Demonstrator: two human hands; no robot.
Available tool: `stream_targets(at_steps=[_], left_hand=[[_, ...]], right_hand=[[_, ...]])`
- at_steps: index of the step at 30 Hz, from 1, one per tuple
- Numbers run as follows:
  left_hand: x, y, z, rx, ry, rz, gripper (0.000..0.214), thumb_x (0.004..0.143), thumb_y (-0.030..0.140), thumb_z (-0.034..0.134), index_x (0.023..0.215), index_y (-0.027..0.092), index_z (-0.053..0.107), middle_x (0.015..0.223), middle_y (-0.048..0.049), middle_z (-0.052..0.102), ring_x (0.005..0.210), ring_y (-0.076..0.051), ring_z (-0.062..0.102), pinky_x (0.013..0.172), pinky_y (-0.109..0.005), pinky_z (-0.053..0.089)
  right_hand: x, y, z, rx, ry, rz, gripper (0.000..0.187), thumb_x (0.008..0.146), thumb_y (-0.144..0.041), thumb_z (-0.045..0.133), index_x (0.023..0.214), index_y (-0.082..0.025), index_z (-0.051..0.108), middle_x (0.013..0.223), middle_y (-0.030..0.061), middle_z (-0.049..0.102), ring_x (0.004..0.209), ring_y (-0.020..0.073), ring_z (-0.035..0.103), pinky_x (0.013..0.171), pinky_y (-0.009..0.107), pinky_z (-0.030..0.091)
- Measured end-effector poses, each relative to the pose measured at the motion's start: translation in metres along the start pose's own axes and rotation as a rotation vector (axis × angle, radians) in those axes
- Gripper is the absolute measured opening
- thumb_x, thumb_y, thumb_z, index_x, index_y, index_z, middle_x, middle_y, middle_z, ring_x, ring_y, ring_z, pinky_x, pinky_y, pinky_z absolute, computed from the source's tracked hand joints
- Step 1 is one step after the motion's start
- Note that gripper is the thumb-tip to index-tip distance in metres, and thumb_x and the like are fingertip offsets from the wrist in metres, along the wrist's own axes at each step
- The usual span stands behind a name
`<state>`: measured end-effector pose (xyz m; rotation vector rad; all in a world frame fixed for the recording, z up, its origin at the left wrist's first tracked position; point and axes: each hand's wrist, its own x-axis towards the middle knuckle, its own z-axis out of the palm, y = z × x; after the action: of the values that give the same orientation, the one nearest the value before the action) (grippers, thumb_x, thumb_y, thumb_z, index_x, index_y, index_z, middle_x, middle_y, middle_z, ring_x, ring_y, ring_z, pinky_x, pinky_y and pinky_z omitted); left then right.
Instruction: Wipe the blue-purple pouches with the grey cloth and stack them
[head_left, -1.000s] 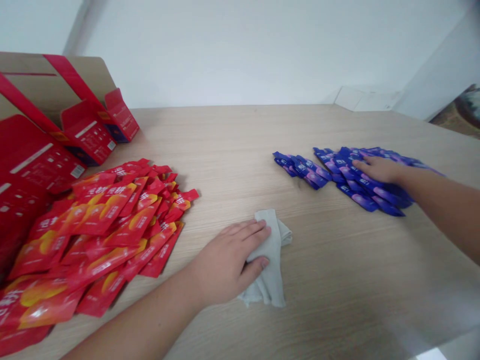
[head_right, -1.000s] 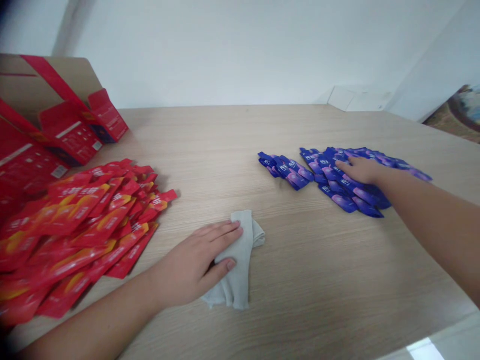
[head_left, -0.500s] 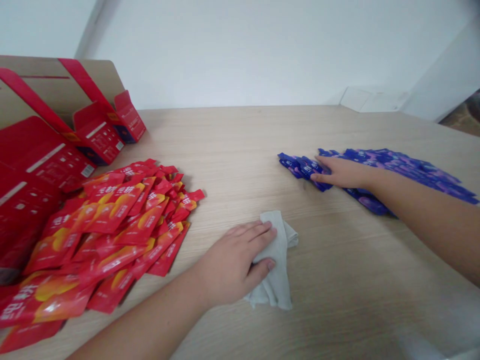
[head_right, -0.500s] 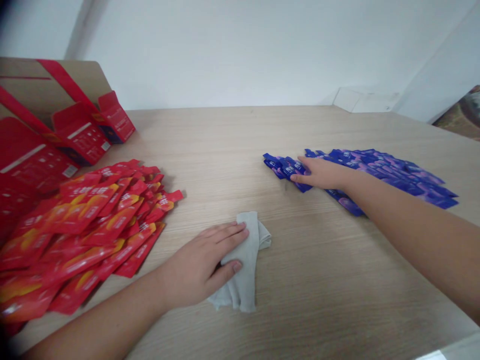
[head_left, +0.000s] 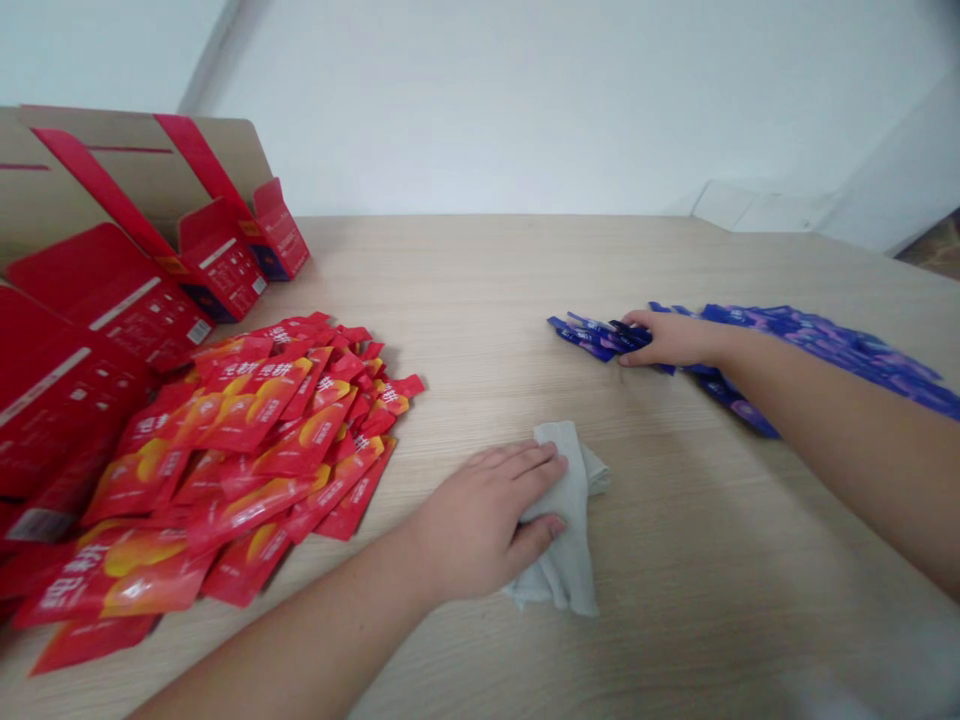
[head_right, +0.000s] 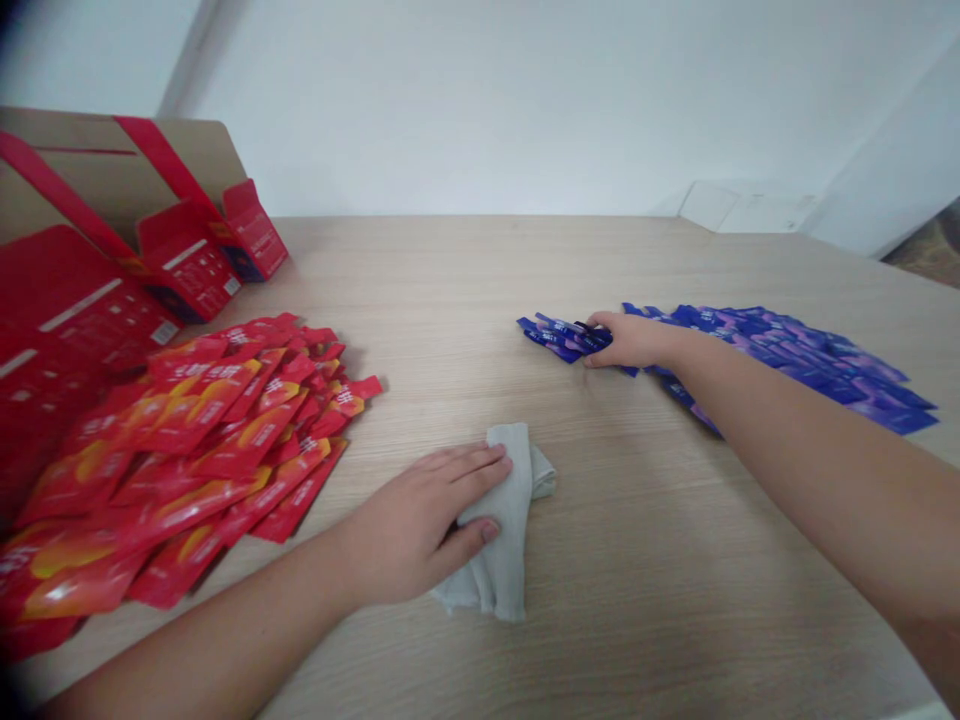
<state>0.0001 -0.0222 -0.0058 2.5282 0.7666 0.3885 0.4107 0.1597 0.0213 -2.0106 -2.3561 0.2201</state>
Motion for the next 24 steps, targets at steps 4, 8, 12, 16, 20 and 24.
stream_targets(at_steps=[4,8,12,16,20,24], left_hand=[[0.000,-0.001,0.001,0.003,0.006,0.001,0.061,0.110,0.043,0.057,0.165,0.017,0.050,0.170,-0.0119,0.052,0.157,-0.030,0.050,0.132,-0.049,0.039],[0.000,-0.001,0.002,0.013,0.000,0.002,0.061,0.110,0.043,0.057,0.165,0.017,0.049,0.170,-0.0115,0.051,0.158,-0.030,0.049,0.133,-0.048,0.038],[0.000,0.000,0.002,0.010,0.003,0.001,0.061,0.110,0.042,0.058,0.164,0.016,0.050,0.170,-0.0122,0.051,0.158,-0.030,0.050,0.132,-0.049,0.038],[0.001,-0.001,0.002,-0.002,0.021,0.013,0.060,0.109,0.041,0.059,0.163,0.016,0.051,0.169,-0.0132,0.053,0.157,-0.031,0.051,0.132,-0.049,0.039],[0.001,-0.001,0.002,-0.007,0.029,0.025,0.060,0.109,0.042,0.059,0.162,0.015,0.052,0.168,-0.0137,0.054,0.156,-0.031,0.052,0.131,-0.048,0.040],[0.001,-0.001,0.002,-0.006,0.023,0.018,0.061,0.109,0.041,0.060,0.163,0.015,0.051,0.169,-0.0135,0.053,0.157,-0.031,0.051,0.131,-0.050,0.040]], right_hand=[[0.003,0.004,0.006,-0.032,-0.041,0.087,0.098,0.073,-0.070,0.083,0.153,-0.019,0.059,0.136,0.0198,0.077,0.121,0.0440,0.074,0.104,0.053,0.059],[0.008,0.006,0.012,-0.042,0.000,0.098,0.124,0.071,-0.073,0.084,0.168,-0.011,0.039,0.157,0.0284,0.061,0.137,0.0478,0.066,0.114,0.056,0.054],[0.010,0.007,0.011,-0.023,0.101,0.054,0.129,0.070,-0.077,0.083,0.171,-0.012,0.037,0.167,0.0258,0.052,0.147,0.0482,0.057,0.123,0.056,0.048],[0.010,0.001,0.006,0.015,0.133,0.023,0.127,0.075,-0.083,0.077,0.172,-0.012,0.035,0.167,0.0253,0.052,0.148,0.0465,0.057,0.124,0.056,0.047],[0.016,-0.012,0.000,0.045,0.181,-0.059,0.120,0.077,-0.080,0.078,0.170,-0.014,0.039,0.165,0.0231,0.055,0.146,0.0461,0.059,0.123,0.058,0.048],[0.030,-0.022,-0.001,0.022,0.213,-0.148,0.109,0.081,-0.074,0.078,0.168,-0.018,0.044,0.164,0.0199,0.058,0.144,0.0451,0.061,0.121,0.058,0.050]])
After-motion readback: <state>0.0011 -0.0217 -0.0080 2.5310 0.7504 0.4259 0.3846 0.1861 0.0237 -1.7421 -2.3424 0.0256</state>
